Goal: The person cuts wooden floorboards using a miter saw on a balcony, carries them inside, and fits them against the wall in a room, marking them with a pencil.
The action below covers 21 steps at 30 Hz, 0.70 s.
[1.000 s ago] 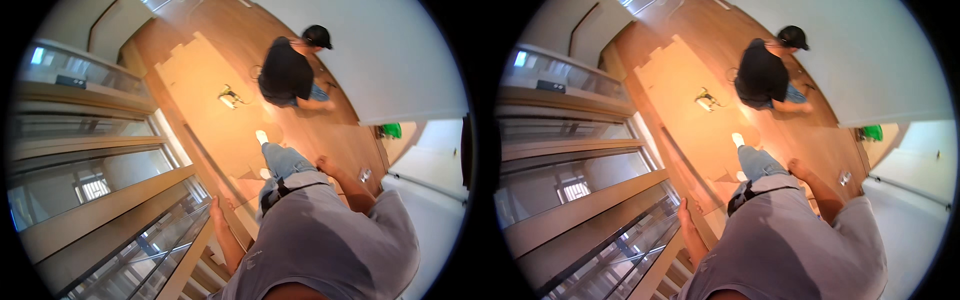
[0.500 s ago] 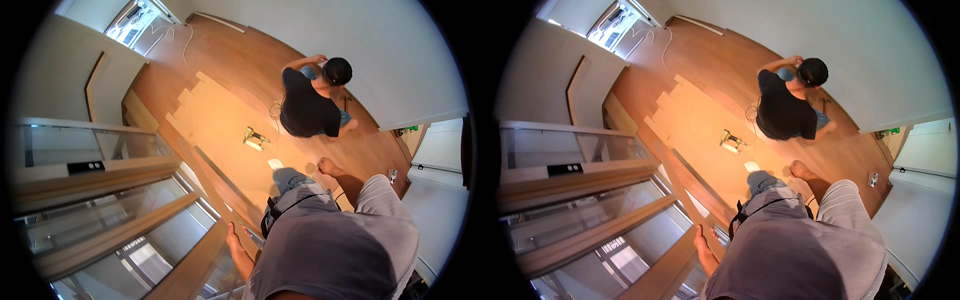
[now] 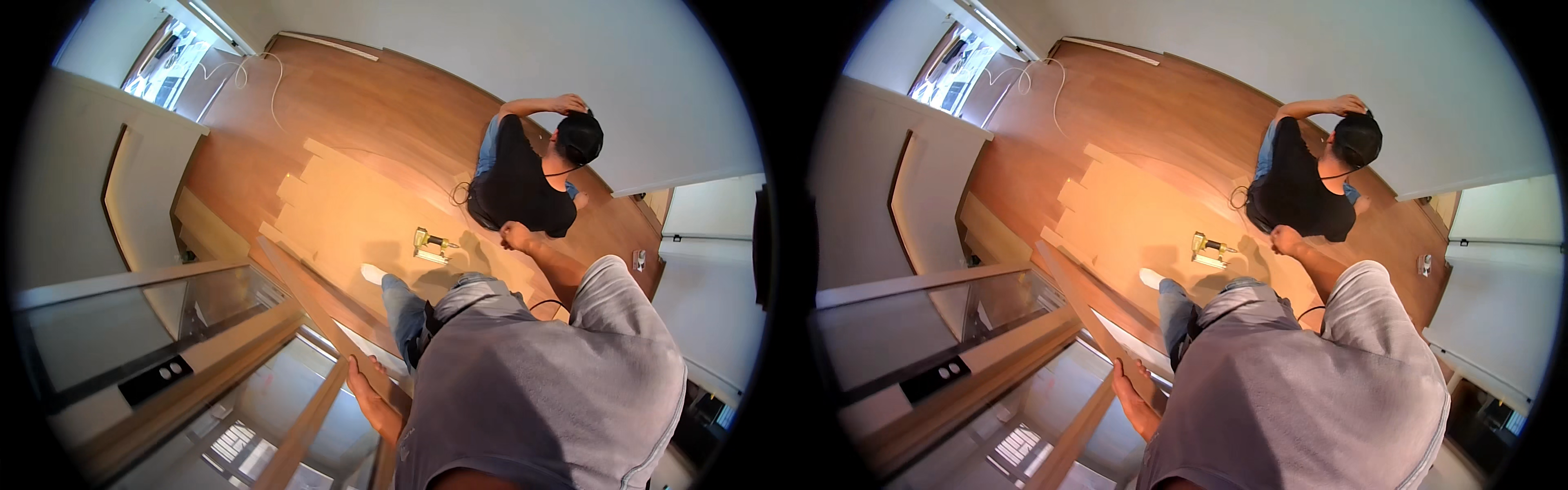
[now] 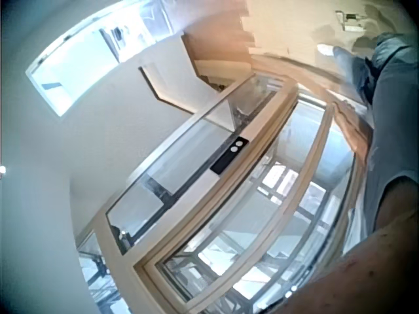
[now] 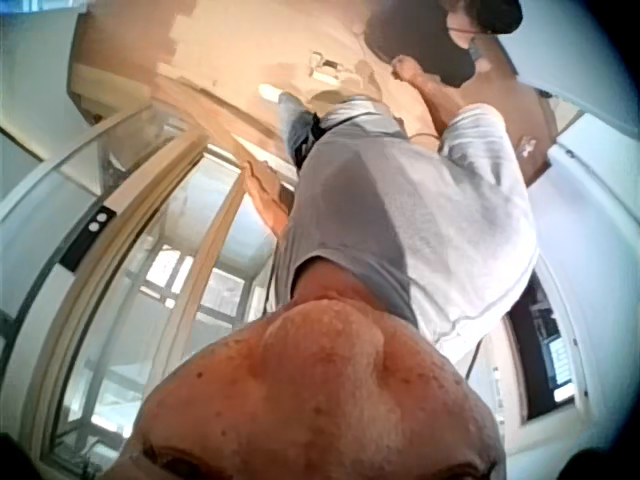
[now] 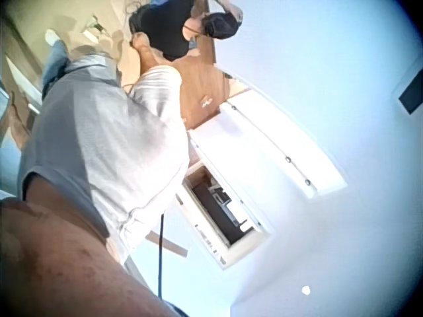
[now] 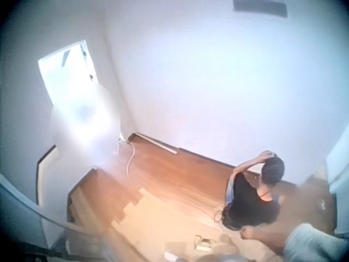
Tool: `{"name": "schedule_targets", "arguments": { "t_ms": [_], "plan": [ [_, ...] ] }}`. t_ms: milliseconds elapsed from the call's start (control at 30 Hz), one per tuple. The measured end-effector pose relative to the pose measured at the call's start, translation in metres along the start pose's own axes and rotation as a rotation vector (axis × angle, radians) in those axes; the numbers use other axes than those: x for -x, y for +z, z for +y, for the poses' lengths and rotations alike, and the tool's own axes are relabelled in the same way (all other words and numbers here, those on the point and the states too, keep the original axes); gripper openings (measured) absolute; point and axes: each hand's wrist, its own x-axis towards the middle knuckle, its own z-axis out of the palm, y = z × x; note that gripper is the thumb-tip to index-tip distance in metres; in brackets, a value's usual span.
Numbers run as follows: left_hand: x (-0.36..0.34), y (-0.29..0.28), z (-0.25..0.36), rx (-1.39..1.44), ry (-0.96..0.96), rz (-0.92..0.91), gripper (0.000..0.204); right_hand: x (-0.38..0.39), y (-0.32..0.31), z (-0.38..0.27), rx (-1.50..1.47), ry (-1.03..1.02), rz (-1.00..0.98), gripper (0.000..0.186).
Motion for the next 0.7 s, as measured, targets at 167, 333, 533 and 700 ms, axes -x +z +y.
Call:
{"name": "schedule_targets", "arguments": {
  "t_ms": [167, 333, 533, 700],
  "plan": [
    [-0.109, 0.018, 0.105, 0.025, -0.200, -0.186, 0.054, -0.001, -0.042, 0.115, 0.906, -0.044, -0.305, 0.017],
    [-0.200, 0.005, 0.250, -0.105, -0.095, -0.143, 0.056, 0.013, 0.125, -0.135, 0.043, -0.002, -0.098, 0.020],
    [-0.285, 0.059, 0.367, -0.147, -0.146, -0.243, 0.051, -0.009, 0.176, -0.277, 0.070, -0.086, 0.050, 0.024],
    [-0.339, 0.130, 0.453, -0.185, -0.162, -0.255, 0.046, -0.098, 0.193, -0.302, -0.050, 0.133, -0.082, 0.026]
  ]
}}
